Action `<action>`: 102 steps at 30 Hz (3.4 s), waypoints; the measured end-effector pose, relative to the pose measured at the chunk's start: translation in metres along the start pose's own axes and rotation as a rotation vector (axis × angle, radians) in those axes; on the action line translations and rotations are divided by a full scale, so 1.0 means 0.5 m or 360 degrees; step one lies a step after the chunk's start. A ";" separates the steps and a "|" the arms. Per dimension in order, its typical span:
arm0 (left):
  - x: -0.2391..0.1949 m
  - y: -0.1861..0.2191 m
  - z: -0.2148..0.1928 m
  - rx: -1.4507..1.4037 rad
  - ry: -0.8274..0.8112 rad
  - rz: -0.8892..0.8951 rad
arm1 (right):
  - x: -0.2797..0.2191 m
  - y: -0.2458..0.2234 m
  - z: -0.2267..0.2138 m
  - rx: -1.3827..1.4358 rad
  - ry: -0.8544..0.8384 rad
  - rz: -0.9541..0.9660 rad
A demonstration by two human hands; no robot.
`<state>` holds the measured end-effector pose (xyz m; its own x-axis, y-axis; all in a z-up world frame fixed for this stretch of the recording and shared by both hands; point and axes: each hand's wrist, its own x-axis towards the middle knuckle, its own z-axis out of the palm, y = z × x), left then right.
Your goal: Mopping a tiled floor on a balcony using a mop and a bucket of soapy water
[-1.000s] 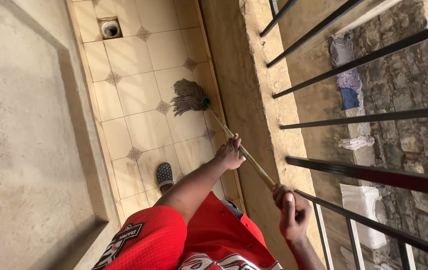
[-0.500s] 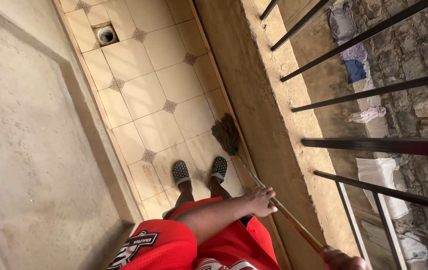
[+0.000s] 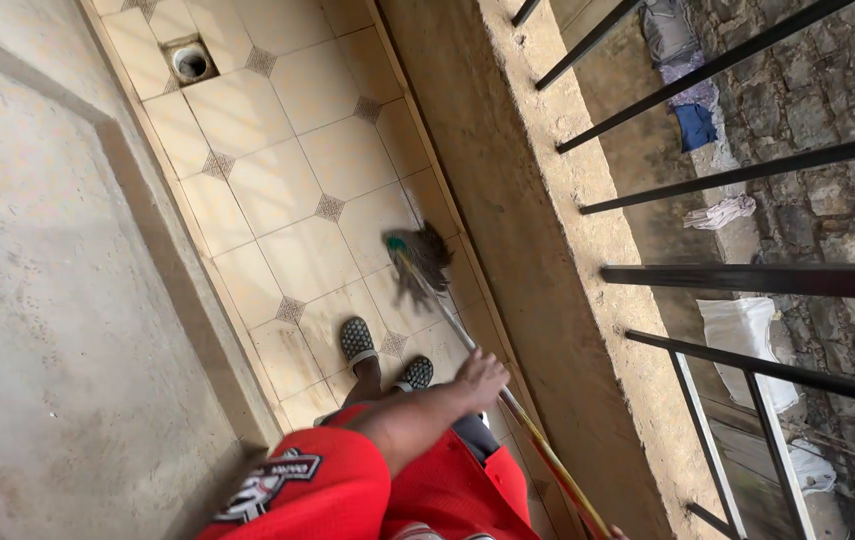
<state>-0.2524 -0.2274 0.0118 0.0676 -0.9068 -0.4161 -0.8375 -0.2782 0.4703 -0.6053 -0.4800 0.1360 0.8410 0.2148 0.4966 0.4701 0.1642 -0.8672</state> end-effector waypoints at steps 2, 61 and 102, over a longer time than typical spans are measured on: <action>-0.027 -0.090 -0.062 0.0112 0.0031 -0.0166 | 0.013 0.150 0.119 0.0354 -0.0079 -0.0149; -0.187 0.201 0.578 -0.2892 0.1056 -0.2455 | 0.754 0.335 0.357 0.0598 -0.0424 0.1624; 0.095 0.219 0.053 -0.1062 0.0972 -0.0936 | 0.403 -0.150 0.152 -0.1173 0.0846 0.0301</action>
<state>-0.3556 -0.2925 0.0228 0.7767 -0.5279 -0.3436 -0.1332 -0.6709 0.7295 -0.4913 -0.3757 0.3040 0.8478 -0.3238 0.4201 0.2108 -0.5211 -0.8270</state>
